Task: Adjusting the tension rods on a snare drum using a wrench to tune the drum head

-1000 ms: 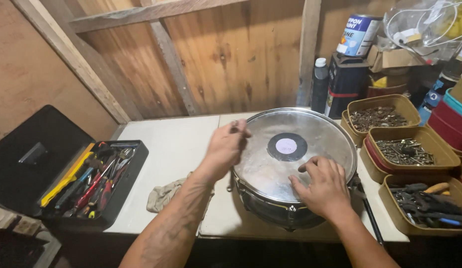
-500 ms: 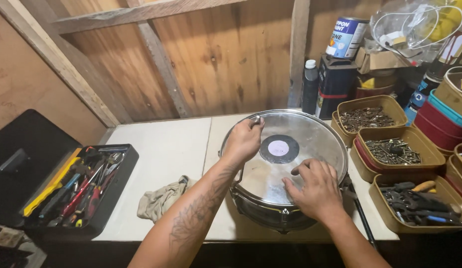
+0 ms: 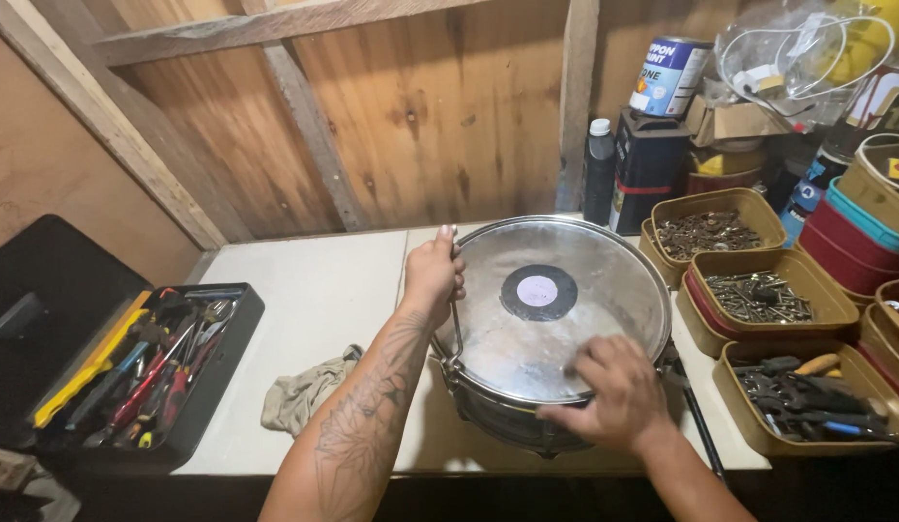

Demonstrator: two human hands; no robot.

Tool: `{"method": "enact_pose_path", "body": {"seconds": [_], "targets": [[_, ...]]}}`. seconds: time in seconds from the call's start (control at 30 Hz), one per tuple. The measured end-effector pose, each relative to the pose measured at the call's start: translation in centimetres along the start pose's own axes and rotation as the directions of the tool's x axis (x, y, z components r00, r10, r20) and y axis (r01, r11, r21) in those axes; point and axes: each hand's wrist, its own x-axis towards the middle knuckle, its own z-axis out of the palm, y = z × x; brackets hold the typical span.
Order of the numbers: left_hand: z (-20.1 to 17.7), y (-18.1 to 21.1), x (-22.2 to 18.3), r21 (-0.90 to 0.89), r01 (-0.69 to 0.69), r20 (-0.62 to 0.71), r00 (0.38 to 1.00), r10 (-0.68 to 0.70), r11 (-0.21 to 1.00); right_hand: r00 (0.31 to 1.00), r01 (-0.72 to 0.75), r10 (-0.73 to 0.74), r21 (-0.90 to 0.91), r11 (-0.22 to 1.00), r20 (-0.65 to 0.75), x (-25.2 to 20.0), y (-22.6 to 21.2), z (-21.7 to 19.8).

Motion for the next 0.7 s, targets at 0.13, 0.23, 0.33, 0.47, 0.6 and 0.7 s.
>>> {"method": "enact_pose_path", "body": {"seconds": [0.13, 0.23, 0.33, 0.47, 0.6, 0.7], "targets": [[0.4, -0.8, 0.7, -0.083, -0.01, -0.03, 1.0, 0.007, 0.997, 0.972, 0.121, -0.111, 0.037, 0.992, -0.208, -0.1, -0.8, -1.5], [0.5, -1.0, 0.9, -0.09, -0.043, -0.137, 0.99, 0.03, 0.995, 0.968, 0.112, -0.1, 0.042, 0.993, -0.229, -0.1, -1.0, -1.4], [0.1, 0.1, -0.3, 0.039, -0.023, -0.259, 0.965, 0.033, 0.999, 0.98, 0.072, -0.063, 0.042, 0.997, -0.189, -0.5, -0.7, -1.0], [-5.2, -4.8, 6.0, -0.467, -0.067, -0.42, 0.894, -0.155, 0.882, 0.994, 0.014, -0.011, 0.028, 1.0, -0.112, -0.9, 0.0, -0.5], [-7.7, -2.9, 1.1, -0.505, -0.131, -0.481, 0.863, -0.152, 0.853, 0.997, -0.025, 0.026, 0.019, 1.0, -0.074, -1.0, -0.5, -0.8], [-9.9, -2.8, -1.3, -0.589, -0.196, -0.507, 0.845, -0.17, 0.784, 0.994, -0.019, 0.02, 0.009, 1.0, -0.108, -0.8, -0.9, -1.0]]}}
